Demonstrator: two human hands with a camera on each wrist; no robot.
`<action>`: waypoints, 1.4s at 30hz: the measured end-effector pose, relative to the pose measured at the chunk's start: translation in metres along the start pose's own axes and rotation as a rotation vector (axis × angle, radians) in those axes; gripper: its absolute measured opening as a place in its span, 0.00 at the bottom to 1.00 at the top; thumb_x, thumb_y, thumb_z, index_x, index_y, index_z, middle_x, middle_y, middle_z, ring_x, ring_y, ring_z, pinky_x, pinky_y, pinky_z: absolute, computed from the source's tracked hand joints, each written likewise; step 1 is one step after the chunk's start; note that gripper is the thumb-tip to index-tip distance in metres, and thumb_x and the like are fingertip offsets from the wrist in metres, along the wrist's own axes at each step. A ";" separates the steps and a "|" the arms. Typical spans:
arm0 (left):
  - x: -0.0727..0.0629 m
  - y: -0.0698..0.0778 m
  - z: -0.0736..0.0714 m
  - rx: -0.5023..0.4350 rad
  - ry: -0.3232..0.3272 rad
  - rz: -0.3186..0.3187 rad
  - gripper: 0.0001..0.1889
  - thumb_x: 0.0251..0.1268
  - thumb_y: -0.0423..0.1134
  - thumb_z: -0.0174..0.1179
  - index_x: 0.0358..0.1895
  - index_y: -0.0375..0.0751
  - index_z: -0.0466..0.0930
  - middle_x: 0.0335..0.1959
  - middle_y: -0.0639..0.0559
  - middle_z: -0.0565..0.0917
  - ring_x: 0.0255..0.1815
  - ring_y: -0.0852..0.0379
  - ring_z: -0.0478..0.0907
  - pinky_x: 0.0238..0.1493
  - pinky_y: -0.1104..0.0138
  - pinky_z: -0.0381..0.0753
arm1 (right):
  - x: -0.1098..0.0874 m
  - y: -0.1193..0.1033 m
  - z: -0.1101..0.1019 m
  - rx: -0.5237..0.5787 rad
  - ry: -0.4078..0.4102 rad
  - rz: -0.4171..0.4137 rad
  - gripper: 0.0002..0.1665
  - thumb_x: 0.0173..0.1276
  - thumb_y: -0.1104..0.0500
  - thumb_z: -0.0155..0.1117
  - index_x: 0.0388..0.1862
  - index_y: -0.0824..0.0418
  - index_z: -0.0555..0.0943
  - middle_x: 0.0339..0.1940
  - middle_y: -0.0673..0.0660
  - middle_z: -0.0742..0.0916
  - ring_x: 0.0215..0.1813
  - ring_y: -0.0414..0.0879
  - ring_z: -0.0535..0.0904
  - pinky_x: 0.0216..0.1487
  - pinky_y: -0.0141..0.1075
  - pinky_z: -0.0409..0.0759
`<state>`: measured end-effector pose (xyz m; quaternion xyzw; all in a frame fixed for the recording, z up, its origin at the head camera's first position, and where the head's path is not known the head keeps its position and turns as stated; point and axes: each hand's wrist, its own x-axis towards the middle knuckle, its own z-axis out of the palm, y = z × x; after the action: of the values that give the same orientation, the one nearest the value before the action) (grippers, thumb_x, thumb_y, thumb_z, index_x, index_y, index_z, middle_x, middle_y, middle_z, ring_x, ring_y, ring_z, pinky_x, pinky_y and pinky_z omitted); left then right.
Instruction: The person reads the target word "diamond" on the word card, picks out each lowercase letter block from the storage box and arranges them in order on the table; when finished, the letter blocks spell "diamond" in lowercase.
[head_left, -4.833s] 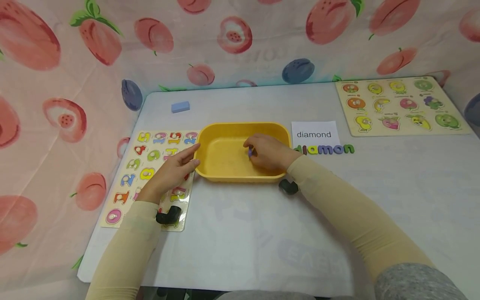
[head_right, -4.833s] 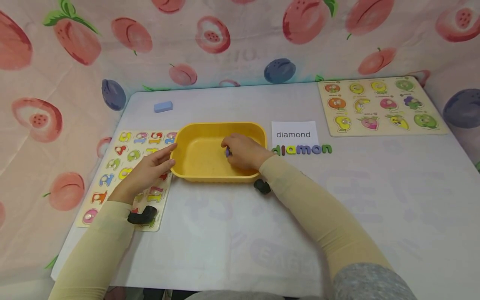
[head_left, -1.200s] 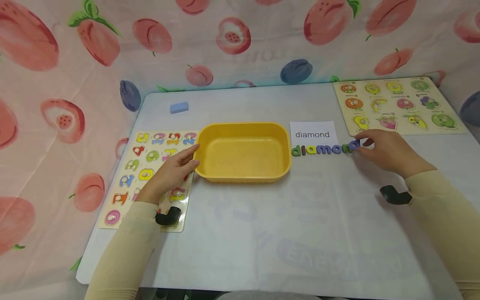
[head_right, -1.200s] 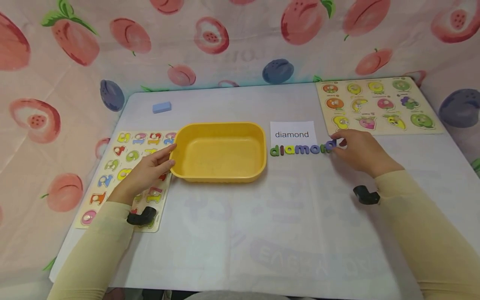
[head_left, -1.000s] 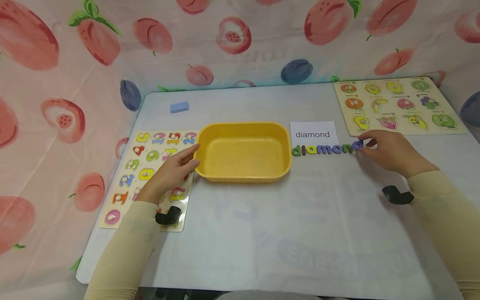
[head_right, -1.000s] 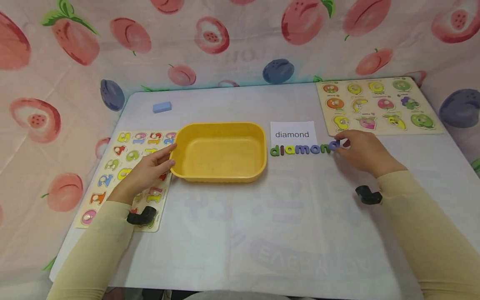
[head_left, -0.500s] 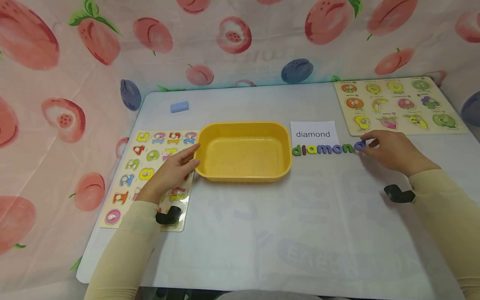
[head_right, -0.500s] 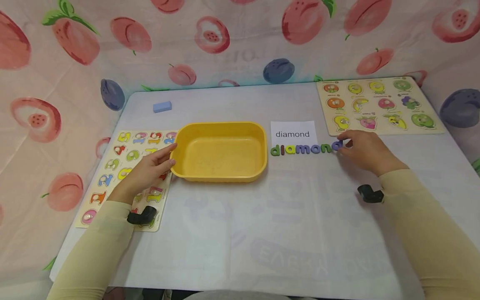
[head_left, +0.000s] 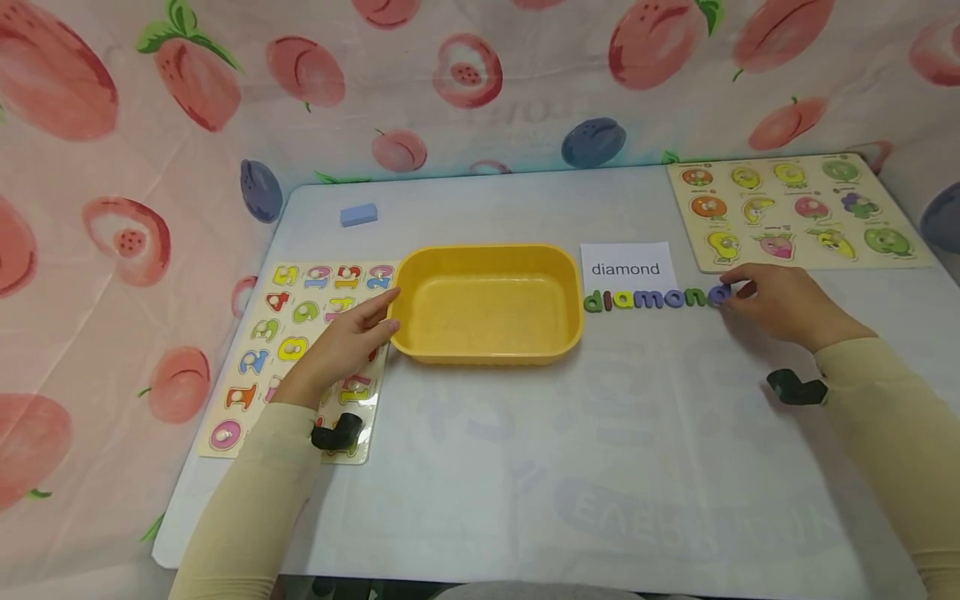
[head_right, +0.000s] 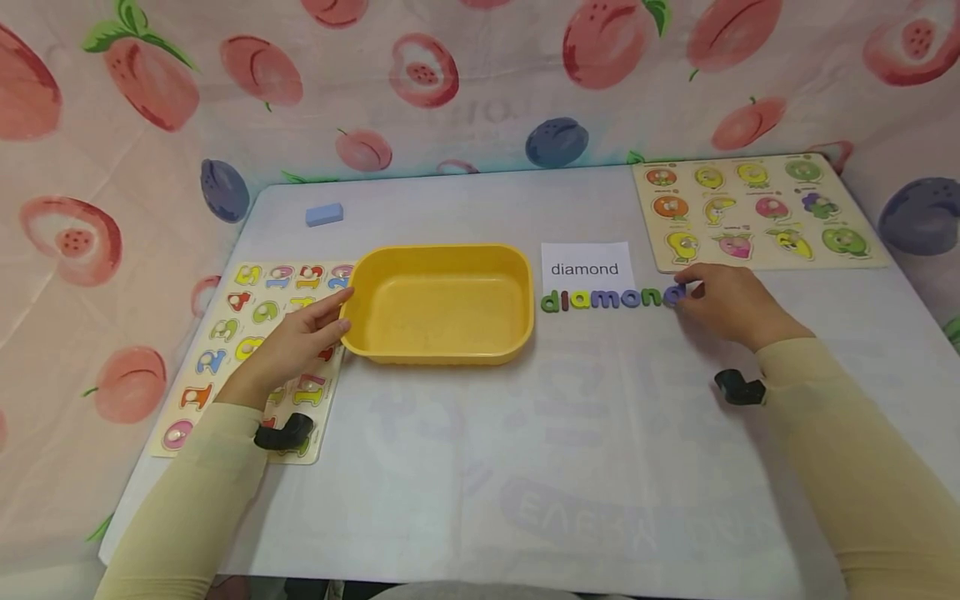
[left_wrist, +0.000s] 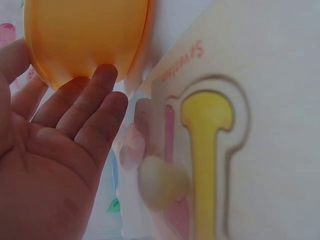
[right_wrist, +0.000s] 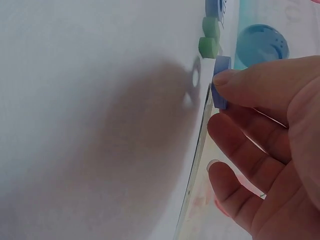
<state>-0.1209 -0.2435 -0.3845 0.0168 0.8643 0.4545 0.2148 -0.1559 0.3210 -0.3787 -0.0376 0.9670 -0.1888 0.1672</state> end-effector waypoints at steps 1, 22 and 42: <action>0.000 0.000 0.000 0.002 0.000 0.002 0.32 0.76 0.55 0.54 0.79 0.68 0.56 0.78 0.54 0.61 0.77 0.54 0.58 0.74 0.55 0.61 | 0.001 0.000 0.000 0.002 -0.001 -0.002 0.25 0.73 0.58 0.59 0.64 0.70 0.73 0.52 0.75 0.79 0.53 0.70 0.73 0.50 0.63 0.77; 0.000 0.000 0.000 0.022 0.006 0.001 0.31 0.77 0.54 0.53 0.79 0.67 0.56 0.77 0.54 0.61 0.77 0.53 0.58 0.74 0.54 0.59 | 0.007 0.003 0.004 -0.001 -0.008 -0.019 0.25 0.73 0.59 0.60 0.64 0.70 0.73 0.50 0.74 0.81 0.52 0.68 0.75 0.52 0.64 0.76; 0.000 0.000 0.000 -0.002 -0.002 0.010 0.32 0.77 0.55 0.53 0.79 0.67 0.55 0.78 0.53 0.60 0.77 0.53 0.58 0.73 0.55 0.62 | 0.010 0.003 0.008 0.003 0.002 -0.008 0.26 0.73 0.56 0.62 0.63 0.71 0.73 0.51 0.74 0.81 0.52 0.68 0.74 0.58 0.67 0.71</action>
<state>-0.1206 -0.2433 -0.3844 0.0211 0.8636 0.4562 0.2134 -0.1629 0.3195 -0.3901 -0.0411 0.9667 -0.1908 0.1657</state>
